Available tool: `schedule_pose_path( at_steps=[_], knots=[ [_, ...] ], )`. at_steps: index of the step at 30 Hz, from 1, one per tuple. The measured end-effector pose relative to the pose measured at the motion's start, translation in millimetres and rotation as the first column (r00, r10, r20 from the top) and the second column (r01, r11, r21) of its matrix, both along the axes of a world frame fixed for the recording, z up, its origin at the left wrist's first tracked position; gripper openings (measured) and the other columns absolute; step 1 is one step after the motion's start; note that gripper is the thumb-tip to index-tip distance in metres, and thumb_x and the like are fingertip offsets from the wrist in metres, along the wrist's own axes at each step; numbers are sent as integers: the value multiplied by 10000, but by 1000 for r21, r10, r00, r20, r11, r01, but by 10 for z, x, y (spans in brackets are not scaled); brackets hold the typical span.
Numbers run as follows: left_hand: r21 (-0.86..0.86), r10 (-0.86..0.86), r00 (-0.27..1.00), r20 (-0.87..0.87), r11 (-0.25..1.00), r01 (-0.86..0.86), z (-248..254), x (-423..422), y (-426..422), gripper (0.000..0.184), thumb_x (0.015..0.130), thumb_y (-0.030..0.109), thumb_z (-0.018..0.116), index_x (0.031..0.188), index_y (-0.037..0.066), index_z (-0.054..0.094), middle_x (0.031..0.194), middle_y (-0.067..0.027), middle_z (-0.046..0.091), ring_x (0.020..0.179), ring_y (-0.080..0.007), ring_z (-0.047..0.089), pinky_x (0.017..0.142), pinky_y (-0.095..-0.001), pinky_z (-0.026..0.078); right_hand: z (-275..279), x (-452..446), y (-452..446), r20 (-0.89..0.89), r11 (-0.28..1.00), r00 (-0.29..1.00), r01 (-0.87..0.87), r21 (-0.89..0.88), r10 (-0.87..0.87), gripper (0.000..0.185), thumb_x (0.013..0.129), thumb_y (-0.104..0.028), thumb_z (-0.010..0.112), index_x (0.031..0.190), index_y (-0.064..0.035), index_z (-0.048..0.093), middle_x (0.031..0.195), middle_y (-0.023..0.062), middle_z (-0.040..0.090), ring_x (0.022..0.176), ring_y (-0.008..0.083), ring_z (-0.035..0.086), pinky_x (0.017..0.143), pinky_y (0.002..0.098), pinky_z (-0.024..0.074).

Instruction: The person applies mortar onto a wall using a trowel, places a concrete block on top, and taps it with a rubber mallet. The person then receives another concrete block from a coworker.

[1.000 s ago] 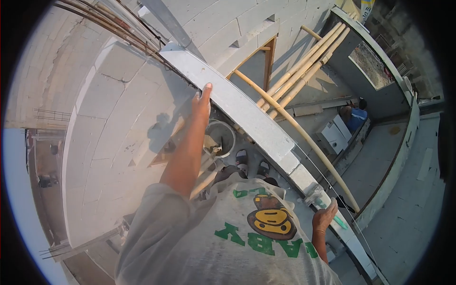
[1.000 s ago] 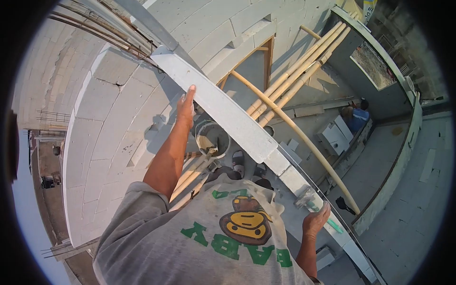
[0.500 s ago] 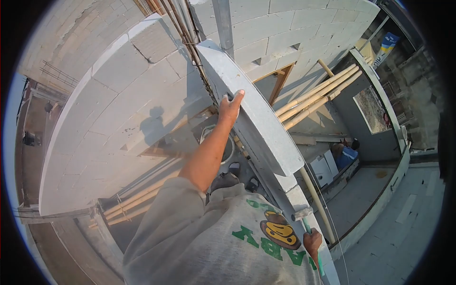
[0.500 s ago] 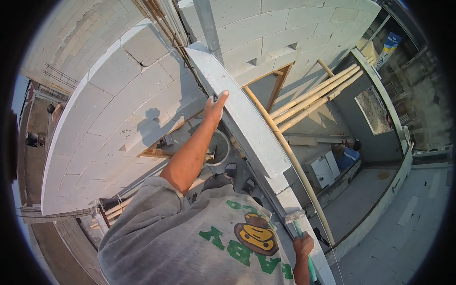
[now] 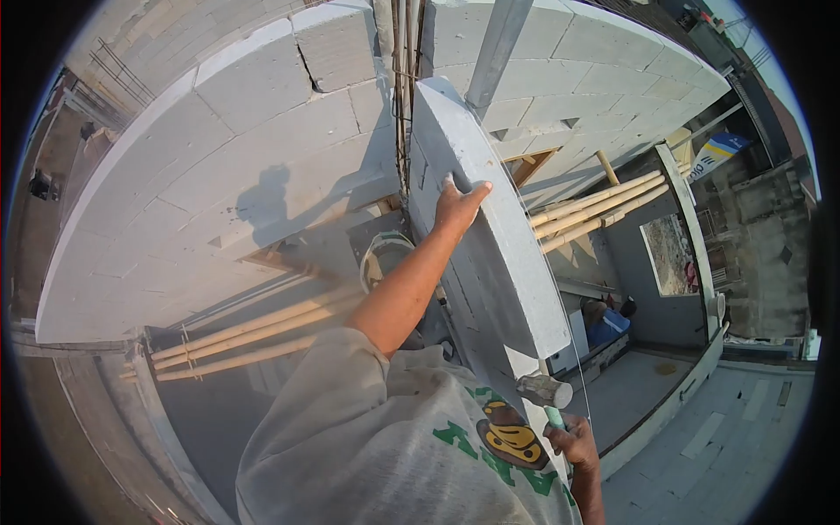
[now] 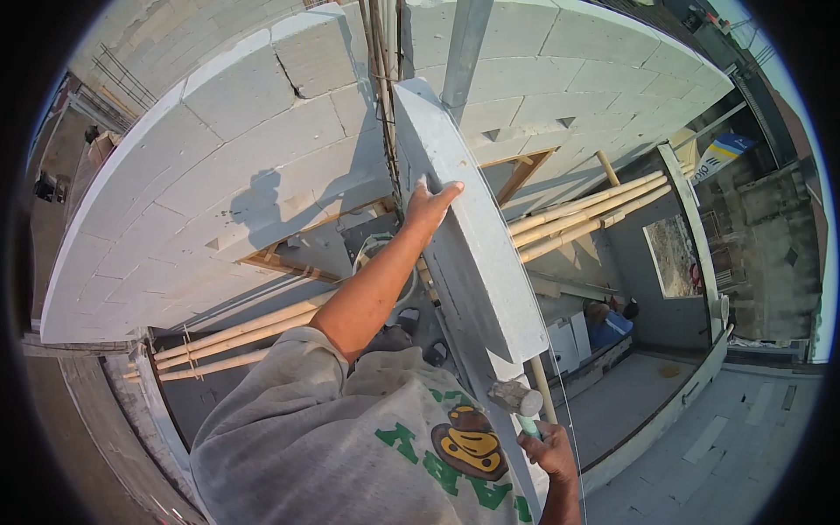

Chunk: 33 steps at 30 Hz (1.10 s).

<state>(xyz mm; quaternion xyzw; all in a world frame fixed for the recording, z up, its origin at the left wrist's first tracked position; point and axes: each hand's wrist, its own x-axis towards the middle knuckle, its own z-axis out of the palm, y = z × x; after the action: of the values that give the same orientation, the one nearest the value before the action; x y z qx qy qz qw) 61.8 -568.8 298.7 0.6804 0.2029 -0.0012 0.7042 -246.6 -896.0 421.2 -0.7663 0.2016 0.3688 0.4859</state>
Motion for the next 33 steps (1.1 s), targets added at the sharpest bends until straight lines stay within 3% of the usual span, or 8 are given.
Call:
schedule_pose_path(
  at_steps=[5,8,12,16,18,23,28,33],
  knots=[
    [133,194,979,58,971,-200,28,403,189,1068,706,490,712,1418,-113,193,1411,-322,335,1314,-394,374,1074,-378,329,306,548,448,165,999,986,23,33,-29,263,743,-266,681,770,-8,642,570,9,544,473,90,497,453,237,384],
    [241,131,986,104,958,-152,-87,546,315,1059,706,504,696,1432,-81,194,1440,-307,298,1330,-397,347,1081,-395,320,273,850,668,280,998,959,31,47,-43,286,764,-298,670,796,-17,628,592,11,551,481,89,500,454,236,380],
    [118,81,995,50,989,-86,-105,540,386,1070,698,531,698,1439,-66,210,1379,-334,380,1300,-387,400,1074,-383,319,214,1131,910,324,992,939,98,84,-120,314,804,-326,650,795,-16,602,583,12,535,468,94,485,448,227,377],
    [195,116,991,64,973,-127,-152,553,309,1044,716,543,664,1443,-55,212,1382,-314,393,1292,-395,407,1070,-386,320,211,1348,1035,346,992,930,123,29,-125,405,830,-409,642,837,-8,596,571,19,518,459,103,478,434,229,368],
    [275,169,973,157,939,-208,-245,589,235,1013,740,522,647,1438,-69,211,1387,-317,385,1290,-399,407,1073,-384,313,237,1484,1144,367,990,920,136,27,-137,433,852,-437,622,856,-5,592,566,21,510,455,105,473,427,232,364],
    [228,130,978,165,959,-166,-148,566,271,973,770,483,632,1424,-102,212,1393,-323,370,1296,-399,396,1075,-372,307,528,1980,1610,454,984,873,159,83,-180,439,954,-445,478,907,-20,577,578,24,494,467,103,453,425,237,351],
    [155,108,968,226,977,-145,-232,595,279,970,777,462,639,1419,-120,203,1387,-331,371,1295,-388,400,1072,-352,307,603,2326,1779,602,992,790,57,116,-116,451,978,-458,437,911,-30,563,591,24,495,468,90,454,426,220,346],
    [230,95,980,174,964,-134,-173,573,295,974,778,492,636,1418,-106,213,1400,-316,357,1294,-392,398,1061,-372,327,16,2487,1812,389,999,921,21,-36,-5,407,978,-401,464,912,-14,573,601,36,509,422,101,458,407,242,355]
  ],
)
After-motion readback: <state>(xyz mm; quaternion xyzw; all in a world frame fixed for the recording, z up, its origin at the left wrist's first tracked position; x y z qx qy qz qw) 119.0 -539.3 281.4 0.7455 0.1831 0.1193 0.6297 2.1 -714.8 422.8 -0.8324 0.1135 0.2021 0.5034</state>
